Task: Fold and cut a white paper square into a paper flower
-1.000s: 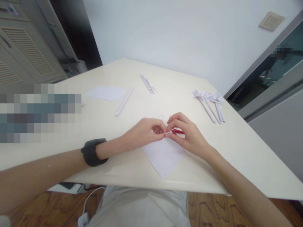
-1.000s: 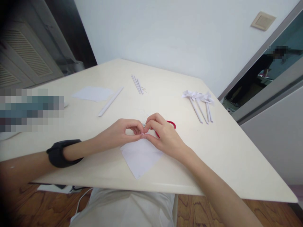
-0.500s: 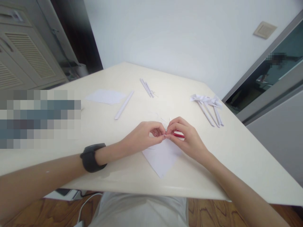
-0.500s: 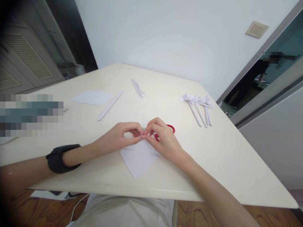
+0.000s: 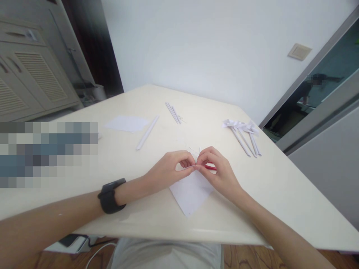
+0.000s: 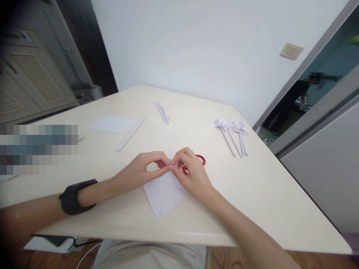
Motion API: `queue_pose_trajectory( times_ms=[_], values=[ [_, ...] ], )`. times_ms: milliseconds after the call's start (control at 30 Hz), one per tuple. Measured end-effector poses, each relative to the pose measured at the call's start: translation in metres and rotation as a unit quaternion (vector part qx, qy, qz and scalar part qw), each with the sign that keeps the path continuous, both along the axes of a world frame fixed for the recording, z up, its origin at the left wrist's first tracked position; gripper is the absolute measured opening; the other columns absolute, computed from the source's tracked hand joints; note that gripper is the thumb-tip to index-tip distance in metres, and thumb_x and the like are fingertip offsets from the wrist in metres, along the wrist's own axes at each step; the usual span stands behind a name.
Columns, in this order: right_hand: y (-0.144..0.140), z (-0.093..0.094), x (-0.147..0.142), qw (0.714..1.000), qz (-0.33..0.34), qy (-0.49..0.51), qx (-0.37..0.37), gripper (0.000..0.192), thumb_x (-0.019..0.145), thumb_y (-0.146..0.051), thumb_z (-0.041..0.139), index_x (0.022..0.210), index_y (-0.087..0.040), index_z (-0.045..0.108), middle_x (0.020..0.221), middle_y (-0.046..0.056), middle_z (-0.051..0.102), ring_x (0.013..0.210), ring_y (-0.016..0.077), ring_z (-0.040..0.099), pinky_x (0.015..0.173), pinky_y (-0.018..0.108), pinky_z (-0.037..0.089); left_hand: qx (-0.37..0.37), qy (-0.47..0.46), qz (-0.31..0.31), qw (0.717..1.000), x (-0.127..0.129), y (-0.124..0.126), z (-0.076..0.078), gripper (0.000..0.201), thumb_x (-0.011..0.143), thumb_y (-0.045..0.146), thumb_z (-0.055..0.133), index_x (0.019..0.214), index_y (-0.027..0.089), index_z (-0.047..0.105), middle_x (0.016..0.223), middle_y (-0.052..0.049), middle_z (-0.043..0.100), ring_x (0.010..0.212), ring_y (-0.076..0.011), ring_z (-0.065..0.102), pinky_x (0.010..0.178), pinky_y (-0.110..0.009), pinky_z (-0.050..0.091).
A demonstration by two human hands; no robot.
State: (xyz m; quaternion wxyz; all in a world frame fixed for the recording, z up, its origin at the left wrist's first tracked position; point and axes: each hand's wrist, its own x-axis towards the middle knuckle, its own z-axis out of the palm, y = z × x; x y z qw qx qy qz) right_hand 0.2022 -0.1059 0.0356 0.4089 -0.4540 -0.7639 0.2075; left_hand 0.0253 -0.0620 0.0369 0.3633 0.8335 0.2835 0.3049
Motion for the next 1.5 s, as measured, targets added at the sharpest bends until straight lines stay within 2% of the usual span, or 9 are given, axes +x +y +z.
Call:
queue_pose_trajectory(
  times_ms=[267, 533, 767, 1000, 1300, 1500],
  values=[
    [-0.0008, -0.0008, -0.0007, 1.0, -0.008, 0.017, 0.002, 0.01, 0.084, -0.027, 0.056, 0.078, -0.018, 0.055, 0.089, 0.003, 0.051, 0.077, 0.0126, 0.054, 0.066, 0.026, 0.047, 0.027, 0.001, -0.003, 1.0, 0.0002, 0.0005, -0.0005, 0.02, 0.085, 0.033, 0.049, 0.078, 0.018, 0.06, 0.08, 0.0, 0.061, 0.077, -0.0136, 0.055, 0.074, -0.025, 0.043],
    [0.0017, 0.001, 0.0034, 0.999, -0.018, 0.029, -0.007, 0.01, 0.085, -0.023, 0.053, 0.078, -0.019, 0.057, 0.091, 0.003, 0.054, 0.081, 0.0129, 0.055, 0.067, 0.025, 0.048, -0.015, 0.003, -0.01, 1.0, 0.0003, 0.0022, 0.0037, 0.016, 0.083, 0.027, 0.049, 0.075, 0.018, 0.059, 0.079, 0.0, 0.061, 0.076, -0.0131, 0.056, 0.072, -0.024, 0.044],
    [0.0012, -0.0014, 0.0017, 0.999, -0.011, 0.026, -0.039, 0.013, 0.083, -0.031, 0.056, 0.078, -0.018, 0.057, 0.093, 0.003, 0.052, 0.072, 0.0109, 0.054, 0.06, 0.024, 0.047, -0.022, 0.016, -0.005, 1.0, 0.0017, 0.0019, 0.0017, 0.026, 0.083, 0.037, 0.048, 0.071, 0.017, 0.059, 0.073, 0.0, 0.06, 0.071, -0.0138, 0.055, 0.069, -0.025, 0.044],
    [-0.0008, -0.0016, -0.0006, 0.999, -0.013, 0.017, -0.027, 0.006, 0.084, -0.019, 0.052, 0.078, -0.018, 0.054, 0.09, 0.003, 0.051, 0.075, 0.0117, 0.053, 0.064, 0.026, 0.046, -0.028, 0.024, -0.011, 0.999, 0.0011, 0.0027, 0.0012, 0.026, 0.083, 0.038, 0.049, 0.074, 0.017, 0.061, 0.076, -0.002, 0.062, 0.074, -0.0149, 0.056, 0.071, -0.026, 0.045],
    [-0.001, -0.003, 0.0, 1.0, -0.01, 0.007, -0.015, 0.009, 0.085, -0.021, 0.051, 0.077, -0.018, 0.052, 0.088, 0.003, 0.051, 0.076, 0.0127, 0.052, 0.064, 0.026, 0.045, -0.042, 0.012, -0.026, 0.999, 0.0015, 0.0019, 0.0, 0.025, 0.084, 0.037, 0.047, 0.076, 0.018, 0.061, 0.077, -0.001, 0.062, 0.075, -0.0145, 0.057, 0.071, -0.025, 0.045],
    [0.0016, -0.0001, 0.0026, 1.0, -0.015, 0.003, -0.014, 0.011, 0.087, -0.017, 0.048, 0.079, -0.018, 0.055, 0.09, 0.003, 0.052, 0.081, 0.0129, 0.053, 0.069, 0.026, 0.045, -0.056, -0.004, -0.032, 0.998, -0.0005, 0.0041, -0.0014, 0.017, 0.082, 0.029, 0.049, 0.077, 0.018, 0.061, 0.081, -0.001, 0.063, 0.077, -0.0141, 0.058, 0.075, -0.025, 0.045]
  ],
)
